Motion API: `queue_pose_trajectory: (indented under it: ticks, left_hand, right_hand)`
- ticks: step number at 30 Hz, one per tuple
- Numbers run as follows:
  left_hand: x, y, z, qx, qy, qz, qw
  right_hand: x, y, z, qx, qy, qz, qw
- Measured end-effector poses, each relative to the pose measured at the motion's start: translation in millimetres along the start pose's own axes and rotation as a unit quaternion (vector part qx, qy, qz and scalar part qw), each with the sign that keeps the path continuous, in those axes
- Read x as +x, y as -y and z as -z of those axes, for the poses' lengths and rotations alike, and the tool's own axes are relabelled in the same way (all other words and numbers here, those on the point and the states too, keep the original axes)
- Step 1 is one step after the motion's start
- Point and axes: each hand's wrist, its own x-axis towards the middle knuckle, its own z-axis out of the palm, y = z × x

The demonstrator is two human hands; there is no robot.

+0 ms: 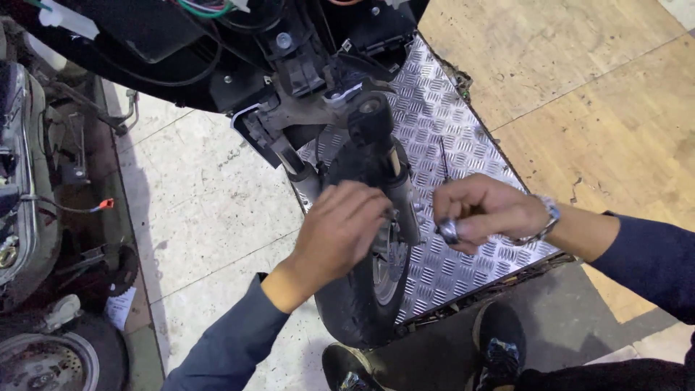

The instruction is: Disconnecting electrical wiring connectors and using a socket wrench on the front assembly of a motorcycle.

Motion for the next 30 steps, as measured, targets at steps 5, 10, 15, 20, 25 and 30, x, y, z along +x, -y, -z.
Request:
queue_pose_trajectory:
  ticks: [5,10,15,20,25,30]
  left_hand:
    - [18.2,13.7,49.8,-0.125,-0.102,0.2,0.966]
    - [36.4,28.3,55.1,-0.275,-0.187,0.282,0.9]
    - [42.4,36.0,49.1,-0.304,-0.229,0.289,0.878]
    - [57.1,23.2,64.3,-0.237,-0.254,0.258,0.902]
    - [64.4,31.6,70.9,-0.227,-0.273,0.242,0.903]
    - [77.3,45.5,60.1,-0.242,-0.288,0.237,0.896]
  right_hand:
    - [-16.7,-64.2,77.2,-0.1,0.07,-0.258,0.958]
    - [-45.3,-190.3,137.5,-0.202,-0.186,-0.318,0.907]
    - [-71.3,-263.6,190.6,-0.315,-0.259,-0.347,0.845]
    - [-114.6,-366.6,248.3,-0.679,0.057,-0.417,0.601]
    - [-28.2,-198.2,199.3,-0.649,-0.067,-0.422,0.63]
    - [65.7,38.3,63.5,-0.693,-0.208,-0.307,0.618]
